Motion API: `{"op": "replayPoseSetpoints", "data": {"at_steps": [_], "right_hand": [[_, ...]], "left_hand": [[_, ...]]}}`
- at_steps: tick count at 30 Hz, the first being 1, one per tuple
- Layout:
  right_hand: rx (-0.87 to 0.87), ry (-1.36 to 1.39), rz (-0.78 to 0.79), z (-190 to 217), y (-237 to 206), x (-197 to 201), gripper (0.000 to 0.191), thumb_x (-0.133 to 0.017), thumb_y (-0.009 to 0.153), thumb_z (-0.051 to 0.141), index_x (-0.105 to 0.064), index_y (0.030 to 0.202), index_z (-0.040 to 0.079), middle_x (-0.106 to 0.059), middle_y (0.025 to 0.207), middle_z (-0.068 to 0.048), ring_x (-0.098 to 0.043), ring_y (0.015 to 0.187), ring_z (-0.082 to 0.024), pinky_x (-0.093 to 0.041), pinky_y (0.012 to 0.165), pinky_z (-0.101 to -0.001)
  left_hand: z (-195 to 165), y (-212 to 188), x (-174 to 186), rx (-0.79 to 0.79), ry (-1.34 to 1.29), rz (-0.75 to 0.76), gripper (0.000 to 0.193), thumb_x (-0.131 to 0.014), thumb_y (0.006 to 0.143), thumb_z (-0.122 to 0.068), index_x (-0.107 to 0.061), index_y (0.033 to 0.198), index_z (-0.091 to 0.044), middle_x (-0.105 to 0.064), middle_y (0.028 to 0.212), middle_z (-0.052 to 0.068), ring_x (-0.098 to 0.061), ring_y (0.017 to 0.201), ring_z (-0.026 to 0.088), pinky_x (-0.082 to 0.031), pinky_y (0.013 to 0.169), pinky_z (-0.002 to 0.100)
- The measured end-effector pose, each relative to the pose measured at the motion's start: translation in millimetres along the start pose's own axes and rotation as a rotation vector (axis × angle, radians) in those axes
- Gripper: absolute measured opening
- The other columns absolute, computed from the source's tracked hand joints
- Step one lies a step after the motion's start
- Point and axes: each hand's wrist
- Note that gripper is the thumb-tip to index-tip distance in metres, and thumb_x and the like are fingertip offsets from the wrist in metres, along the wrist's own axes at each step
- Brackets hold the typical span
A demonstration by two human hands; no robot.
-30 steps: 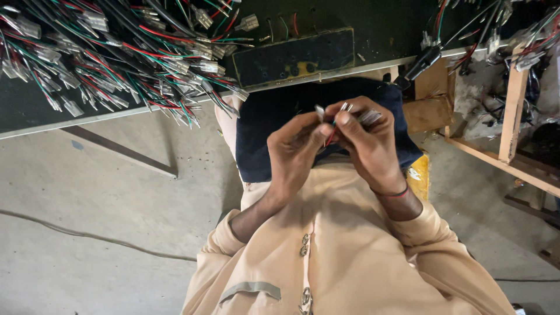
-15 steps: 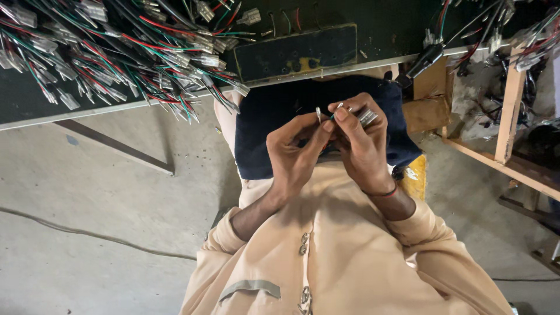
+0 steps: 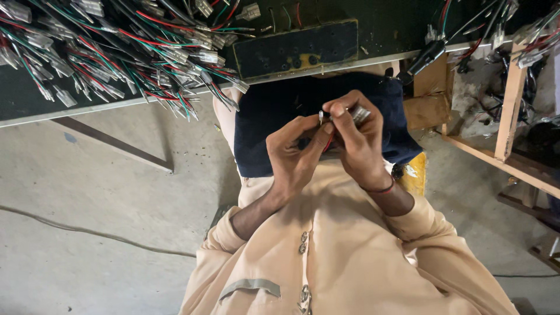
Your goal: The person sits at a workbench covered with wire harnesses and works on a harness in their lap. They strip and separate the red, green and black wire ends by hand, use a small handheld tool to cut or strip the wire ends, and insert the prepared wires into connector housings.
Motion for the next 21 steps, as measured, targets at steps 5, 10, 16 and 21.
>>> {"op": "replayPoseSetpoints", "data": {"at_steps": [5,10,16,21], "right_hand": [[0.037,-0.001,0.053,-8,-1,-2,0.018,-0.066,0.111,0.02,-0.062,0.104,0.004,-0.065,0.097,0.001,-0.052,0.081,-0.002,-0.042,0.071,-0.0192],[-0.102,0.168,0.122,6,2,0,0.037,-0.056,0.111,0.028,-0.059,0.134,0.0,-0.061,0.092,0.003,-0.053,0.078,-0.004,-0.045,0.068,-0.0208],[-0.209,-0.078,0.356,34,12,23,0.045,-0.051,0.111,0.015,-0.044,0.152,0.001,-0.057,0.096,-0.002,-0.051,0.082,-0.009,-0.048,0.077,-0.0259],[-0.274,-0.065,0.284,24,30,33,0.019,-0.052,0.113,0.014,-0.051,0.121,-0.004,-0.068,0.092,-0.01,-0.048,0.064,-0.008,-0.047,0.06,-0.0267]], "left_hand": [[9,1,-3,0.071,-0.08,-0.027,0.016,-0.073,0.1,-0.003,-0.072,0.112,0.006,-0.071,0.091,0.002,-0.063,0.084,0.004,-0.053,0.075,0.021],[8,6,3,0.2,-0.216,-0.038,0.013,-0.07,0.101,-0.007,-0.069,0.109,0.004,-0.07,0.092,0.003,-0.064,0.081,0.007,-0.055,0.073,0.023],[3,0,29,0.077,-0.241,0.232,0.017,-0.065,0.109,-0.012,-0.068,0.112,0.004,-0.067,0.107,0.01,-0.068,0.095,0.015,-0.058,0.085,0.03],[28,8,15,0.276,-0.312,0.133,0.024,-0.063,0.107,-0.02,-0.064,0.109,0.004,-0.066,0.097,0.006,-0.064,0.082,0.011,-0.06,0.071,0.029]]}}
Point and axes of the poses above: each hand's wrist, its own y-axis towards the middle knuckle, its own x-axis out of the back of the hand, z = x × y
